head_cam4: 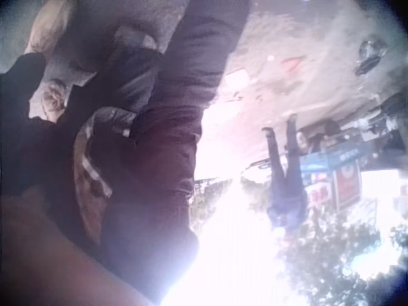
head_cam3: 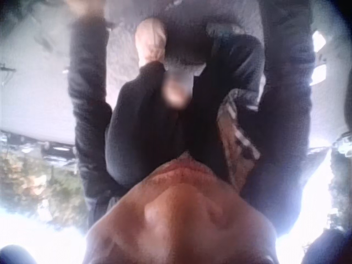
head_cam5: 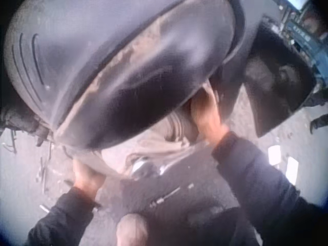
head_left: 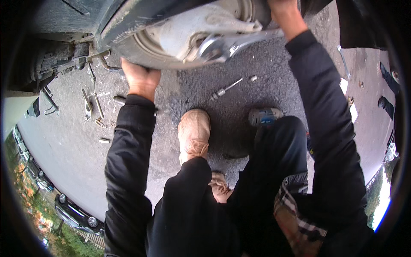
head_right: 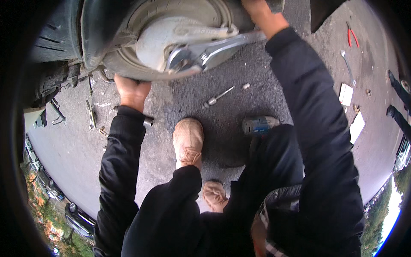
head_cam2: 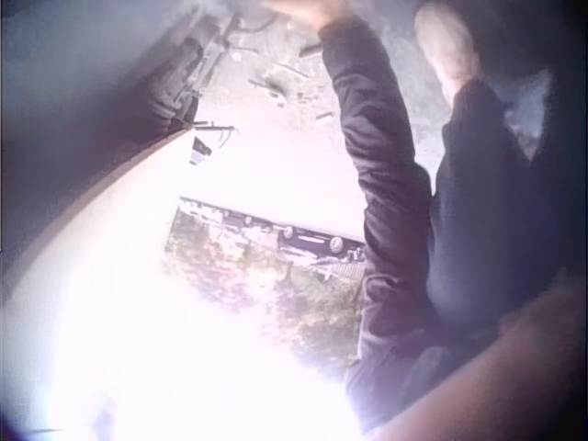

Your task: The person uses a wrench to loosen and tighten bolts on the rear wheel hub of a scooter. They then retrieve a spray can from a tool cabinet and apply lubricant to the hub area before continuing to adjust the bolts with the wrench.

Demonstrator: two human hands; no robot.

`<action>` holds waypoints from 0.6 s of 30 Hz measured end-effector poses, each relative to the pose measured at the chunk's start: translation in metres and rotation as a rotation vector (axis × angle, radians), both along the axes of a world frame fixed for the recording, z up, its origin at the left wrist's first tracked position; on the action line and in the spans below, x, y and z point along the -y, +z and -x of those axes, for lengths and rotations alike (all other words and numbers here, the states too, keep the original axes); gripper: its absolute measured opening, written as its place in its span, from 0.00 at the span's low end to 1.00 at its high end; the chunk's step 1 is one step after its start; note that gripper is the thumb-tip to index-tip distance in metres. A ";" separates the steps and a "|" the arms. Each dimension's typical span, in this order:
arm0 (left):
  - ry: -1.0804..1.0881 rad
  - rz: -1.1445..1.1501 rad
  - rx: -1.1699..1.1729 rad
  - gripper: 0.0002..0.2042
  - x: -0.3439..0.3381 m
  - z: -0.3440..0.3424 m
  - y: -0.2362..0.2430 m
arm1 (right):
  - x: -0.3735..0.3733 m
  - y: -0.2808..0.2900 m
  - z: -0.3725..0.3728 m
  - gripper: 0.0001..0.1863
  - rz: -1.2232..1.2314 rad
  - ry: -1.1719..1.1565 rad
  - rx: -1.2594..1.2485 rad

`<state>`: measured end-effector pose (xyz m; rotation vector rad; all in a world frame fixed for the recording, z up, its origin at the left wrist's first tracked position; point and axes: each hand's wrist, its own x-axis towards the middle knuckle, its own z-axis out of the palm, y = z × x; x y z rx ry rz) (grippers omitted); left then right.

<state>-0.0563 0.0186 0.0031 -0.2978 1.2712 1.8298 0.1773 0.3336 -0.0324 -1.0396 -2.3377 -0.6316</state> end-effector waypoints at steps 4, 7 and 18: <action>-0.004 -0.016 0.051 0.33 -0.004 -0.006 -0.006 | -0.020 -0.019 -0.012 0.23 0.541 0.109 -0.305; -0.042 -0.055 0.027 0.31 -0.003 -0.005 -0.007 | -0.010 -0.007 -0.019 0.23 0.685 0.160 -0.396; -0.120 0.024 -0.041 0.31 0.014 0.008 -0.014 | 0.097 0.083 -0.044 0.23 1.151 0.464 -0.747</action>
